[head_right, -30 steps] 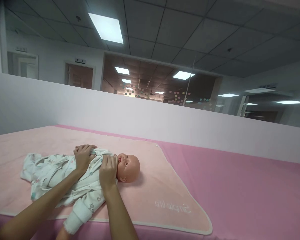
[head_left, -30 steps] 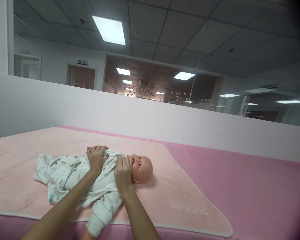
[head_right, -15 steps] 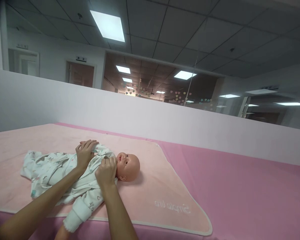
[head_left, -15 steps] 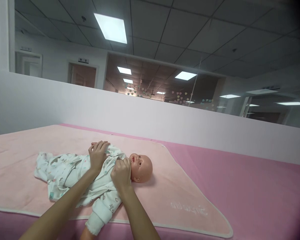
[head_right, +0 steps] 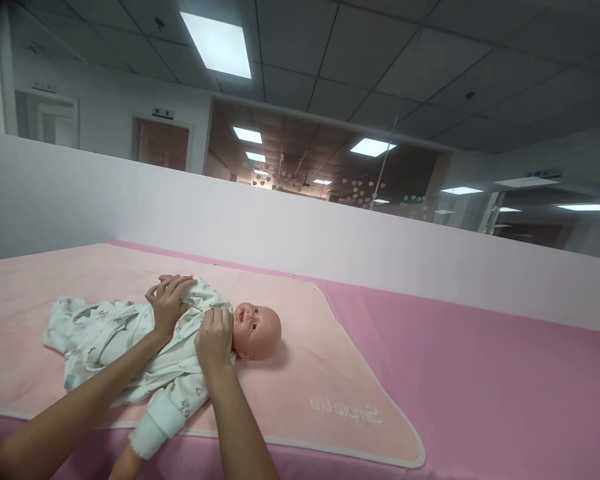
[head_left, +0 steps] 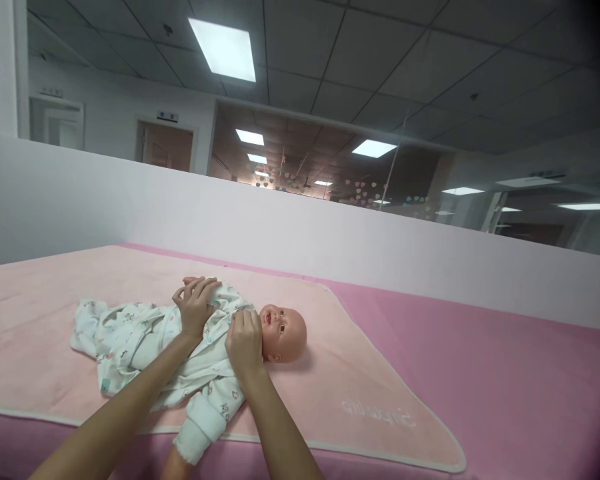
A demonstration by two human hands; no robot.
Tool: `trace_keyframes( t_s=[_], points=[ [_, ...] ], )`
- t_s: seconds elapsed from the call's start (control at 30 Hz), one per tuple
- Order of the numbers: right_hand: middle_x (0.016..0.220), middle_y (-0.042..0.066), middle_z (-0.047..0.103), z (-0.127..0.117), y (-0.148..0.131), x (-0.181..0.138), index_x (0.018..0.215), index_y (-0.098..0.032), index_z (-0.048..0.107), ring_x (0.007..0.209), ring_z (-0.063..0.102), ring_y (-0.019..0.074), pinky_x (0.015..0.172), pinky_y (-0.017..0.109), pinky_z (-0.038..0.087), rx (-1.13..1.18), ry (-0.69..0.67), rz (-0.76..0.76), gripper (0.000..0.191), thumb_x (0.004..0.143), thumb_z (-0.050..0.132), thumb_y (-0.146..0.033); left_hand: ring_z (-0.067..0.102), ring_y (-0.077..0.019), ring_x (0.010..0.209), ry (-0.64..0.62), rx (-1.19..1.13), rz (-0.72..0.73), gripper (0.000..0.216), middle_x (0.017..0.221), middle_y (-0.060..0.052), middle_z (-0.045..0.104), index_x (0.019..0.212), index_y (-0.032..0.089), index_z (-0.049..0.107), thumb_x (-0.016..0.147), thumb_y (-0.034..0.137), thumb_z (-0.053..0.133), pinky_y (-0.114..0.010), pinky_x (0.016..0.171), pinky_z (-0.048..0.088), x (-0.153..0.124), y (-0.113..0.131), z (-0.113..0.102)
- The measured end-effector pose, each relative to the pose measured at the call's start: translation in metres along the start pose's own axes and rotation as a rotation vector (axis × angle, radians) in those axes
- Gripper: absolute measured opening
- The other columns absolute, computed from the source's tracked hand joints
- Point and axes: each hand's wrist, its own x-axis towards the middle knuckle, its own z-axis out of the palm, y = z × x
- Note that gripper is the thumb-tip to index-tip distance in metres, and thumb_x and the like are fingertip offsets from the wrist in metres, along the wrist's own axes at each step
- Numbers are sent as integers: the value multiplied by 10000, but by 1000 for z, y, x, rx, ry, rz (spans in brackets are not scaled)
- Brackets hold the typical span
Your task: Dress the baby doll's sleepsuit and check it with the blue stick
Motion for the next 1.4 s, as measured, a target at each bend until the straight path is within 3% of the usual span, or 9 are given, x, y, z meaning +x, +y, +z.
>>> trace_keyframes(
  t_s=[0.17, 0.33, 0.5, 0.63, 0.83, 0.97, 1.2, 1.4],
  points=[
    [806, 54, 555, 2, 3, -2, 777, -164, 535, 776, 465, 177, 700, 301, 388, 155, -57, -48, 133, 847, 435, -108, 504, -260, 1102, -3, 1, 34, 319, 1141, -65, 645, 1085, 247, 589, 807, 146, 471, -417, 910, 183, 0, -1, 3],
    [829, 27, 582, 3, 6, -2, 842, -172, 568, 806, 483, 151, 731, 264, 394, 321, -29, -40, 136, 860, 442, -122, 497, -262, 1117, -43, -7, 27, 360, 1155, -88, 633, 1145, 216, 538, 808, 122, 452, -401, 894, 209, 1, -4, 3],
    [760, 37, 569, 5, 3, -2, 827, -172, 590, 760, 482, 168, 706, 281, 385, 228, 37, 32, 190, 875, 412, -125, 485, -270, 1116, -48, -21, 22, 333, 1151, -99, 629, 1139, 215, 537, 818, 170, 462, -408, 903, 207, 2, -2, 1],
    [798, 47, 581, 6, 0, -1, 870, -168, 578, 767, 491, 188, 699, 304, 393, 166, -4, 73, 191, 837, 420, -67, 478, -285, 1091, -59, -26, 22, 309, 1137, -102, 624, 1108, 212, 560, 807, 230, 498, -420, 903, 214, 1, 0, 0],
    [899, 73, 592, 7, 0, 0, 1172, -165, 495, 801, 502, 199, 718, 321, 407, 133, -48, 105, 475, 761, 365, 35, 454, -296, 1054, -121, -16, 3, 293, 1080, -94, 625, 1052, 223, 594, 769, 232, 519, -426, 888, 227, -2, -1, -1],
    [904, 77, 604, 8, 2, -1, 1196, -153, 488, 806, 506, 197, 726, 314, 411, 176, -70, 98, 552, 718, 327, 70, 450, -294, 1051, -138, -7, 8, 306, 1073, -88, 625, 1043, 232, 596, 749, 207, 515, -428, 885, 228, 0, 1, -3],
    [832, 86, 571, 11, 3, -2, 916, -153, 576, 795, 487, 204, 719, 320, 404, 174, -116, 168, 351, 733, 350, 45, 528, -279, 899, -413, 37, 76, 295, 868, -67, 675, 921, 231, 648, 653, 195, 530, -401, 780, 321, 4, 0, 0],
    [935, 94, 516, 6, 0, -1, 916, -150, 540, 849, 469, 195, 783, 336, 413, 217, -73, 165, 234, 778, 409, -13, 555, -282, 869, -529, 79, 71, 275, 838, -84, 689, 874, 217, 664, 651, 226, 502, -356, 696, 375, 5, -4, 5]
  ],
)
